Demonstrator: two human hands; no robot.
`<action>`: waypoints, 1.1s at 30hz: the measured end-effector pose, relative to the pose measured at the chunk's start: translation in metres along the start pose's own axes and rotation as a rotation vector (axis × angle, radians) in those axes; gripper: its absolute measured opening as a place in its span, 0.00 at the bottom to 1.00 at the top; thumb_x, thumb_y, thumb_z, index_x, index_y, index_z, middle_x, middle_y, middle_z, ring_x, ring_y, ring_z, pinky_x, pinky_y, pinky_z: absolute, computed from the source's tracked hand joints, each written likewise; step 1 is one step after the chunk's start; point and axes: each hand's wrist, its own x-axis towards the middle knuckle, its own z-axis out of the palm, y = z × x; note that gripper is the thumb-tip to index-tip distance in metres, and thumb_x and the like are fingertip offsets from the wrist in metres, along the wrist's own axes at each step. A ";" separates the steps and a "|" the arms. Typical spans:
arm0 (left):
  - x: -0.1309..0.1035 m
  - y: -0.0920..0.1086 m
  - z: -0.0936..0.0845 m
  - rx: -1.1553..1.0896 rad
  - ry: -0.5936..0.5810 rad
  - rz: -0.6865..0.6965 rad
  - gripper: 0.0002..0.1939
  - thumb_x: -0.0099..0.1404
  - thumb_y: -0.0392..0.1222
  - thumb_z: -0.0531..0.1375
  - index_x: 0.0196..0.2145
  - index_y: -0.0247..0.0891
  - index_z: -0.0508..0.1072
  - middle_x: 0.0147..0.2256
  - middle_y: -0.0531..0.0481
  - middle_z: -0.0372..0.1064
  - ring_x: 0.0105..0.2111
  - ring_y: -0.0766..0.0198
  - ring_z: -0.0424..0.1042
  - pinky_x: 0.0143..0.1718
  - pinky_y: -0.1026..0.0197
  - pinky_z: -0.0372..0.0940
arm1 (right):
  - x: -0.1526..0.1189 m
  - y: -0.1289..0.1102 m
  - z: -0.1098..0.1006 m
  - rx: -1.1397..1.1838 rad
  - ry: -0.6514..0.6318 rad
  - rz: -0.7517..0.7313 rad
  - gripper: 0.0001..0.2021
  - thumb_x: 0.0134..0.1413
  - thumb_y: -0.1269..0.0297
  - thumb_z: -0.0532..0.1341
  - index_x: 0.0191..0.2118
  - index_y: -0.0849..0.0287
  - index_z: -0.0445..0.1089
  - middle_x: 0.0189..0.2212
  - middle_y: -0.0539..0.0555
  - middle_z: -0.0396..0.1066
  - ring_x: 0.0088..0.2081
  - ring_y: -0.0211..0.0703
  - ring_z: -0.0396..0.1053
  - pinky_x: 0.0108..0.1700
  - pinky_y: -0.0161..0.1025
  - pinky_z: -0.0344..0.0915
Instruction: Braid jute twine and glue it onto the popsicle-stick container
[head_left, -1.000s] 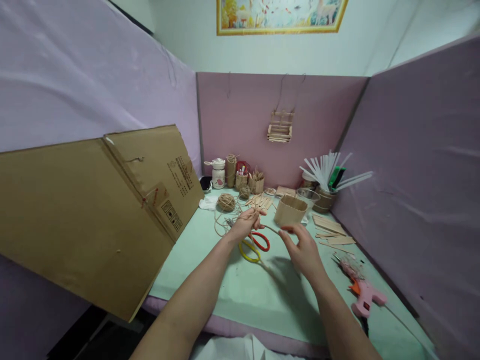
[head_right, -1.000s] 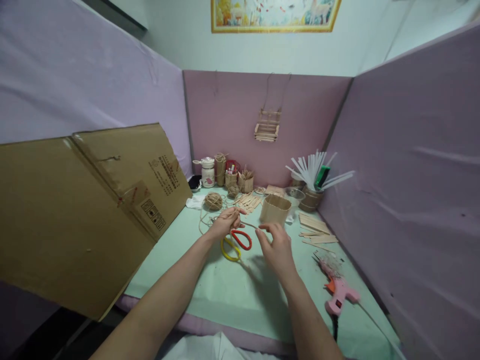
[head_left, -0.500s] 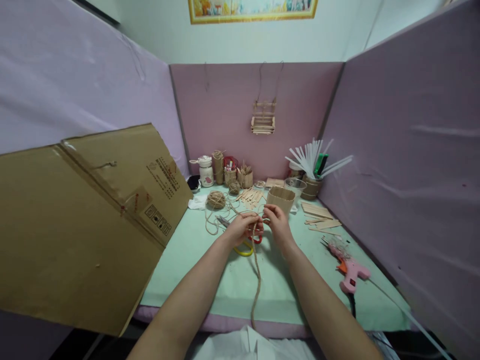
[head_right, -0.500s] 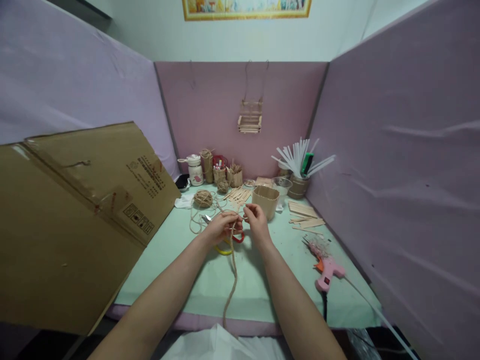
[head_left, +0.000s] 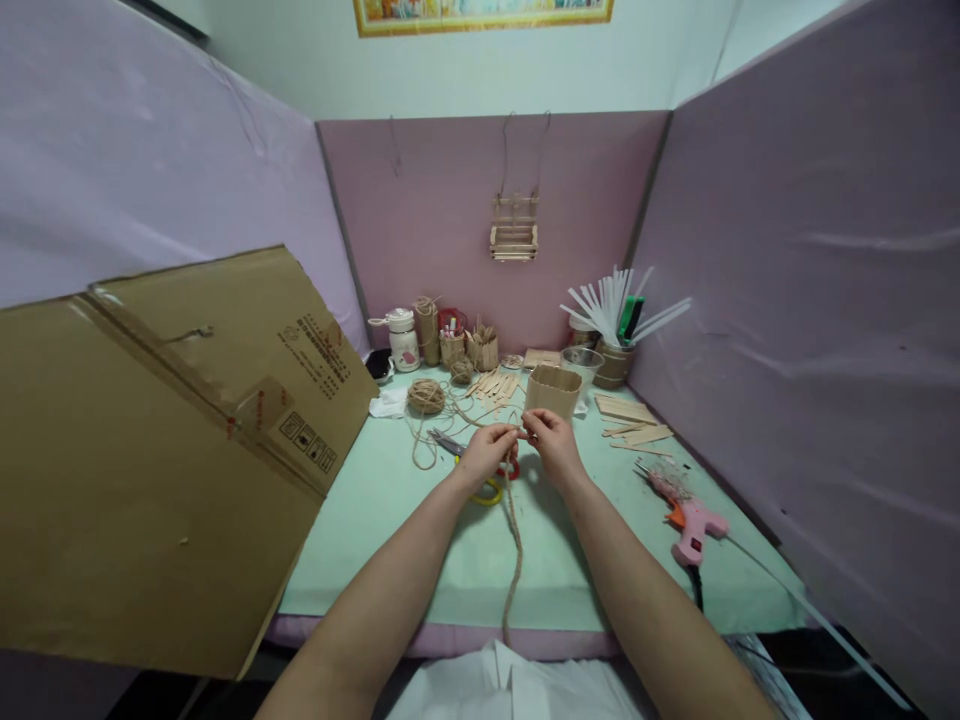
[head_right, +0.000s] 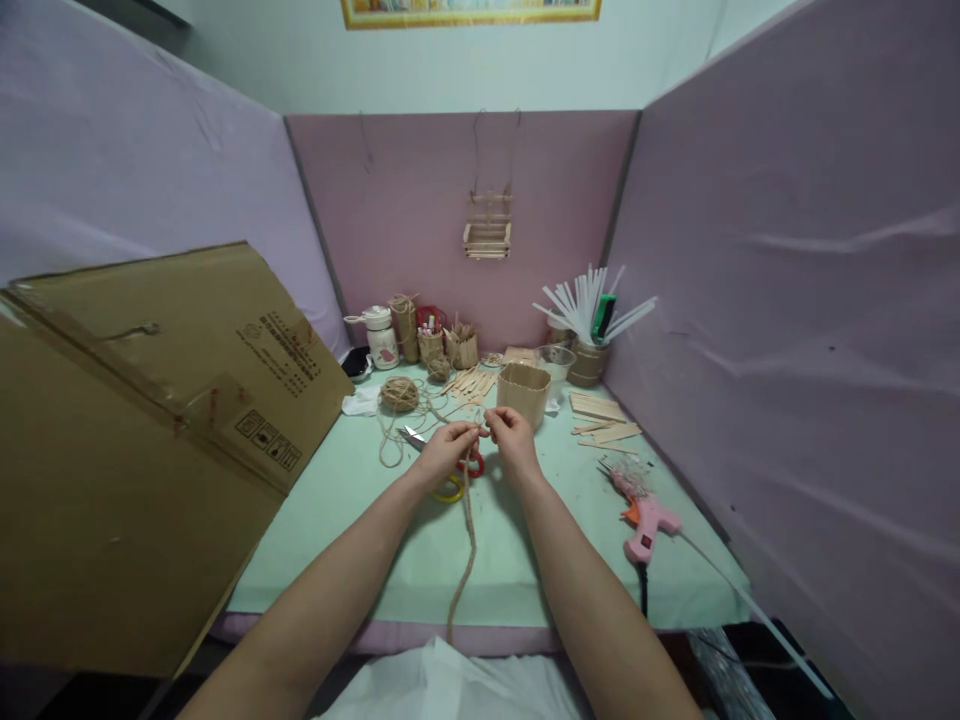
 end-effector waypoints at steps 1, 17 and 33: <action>-0.001 0.001 0.000 -0.016 -0.005 -0.011 0.13 0.55 0.48 0.62 0.30 0.33 0.74 0.19 0.53 0.62 0.19 0.71 0.60 0.21 0.68 0.55 | 0.001 0.001 -0.001 0.023 0.001 0.027 0.17 0.39 0.49 0.65 0.27 0.58 0.67 0.18 0.46 0.62 0.22 0.35 0.58 0.26 0.35 0.56; 0.002 -0.007 0.000 -0.123 0.053 -0.070 0.14 0.53 0.48 0.64 0.31 0.36 0.68 0.22 0.53 0.65 0.21 0.70 0.64 0.24 0.66 0.59 | -0.005 -0.009 0.003 0.033 -0.023 -0.034 0.17 0.40 0.50 0.66 0.27 0.59 0.68 0.20 0.46 0.64 0.23 0.34 0.58 0.27 0.34 0.55; 0.003 0.001 -0.004 -0.245 0.133 -0.170 0.13 0.52 0.46 0.64 0.29 0.33 0.71 0.28 0.45 0.71 0.29 0.66 0.71 0.31 0.64 0.64 | 0.000 -0.007 -0.003 0.093 0.160 -0.135 0.15 0.45 0.51 0.62 0.27 0.58 0.65 0.21 0.45 0.60 0.22 0.33 0.54 0.24 0.33 0.52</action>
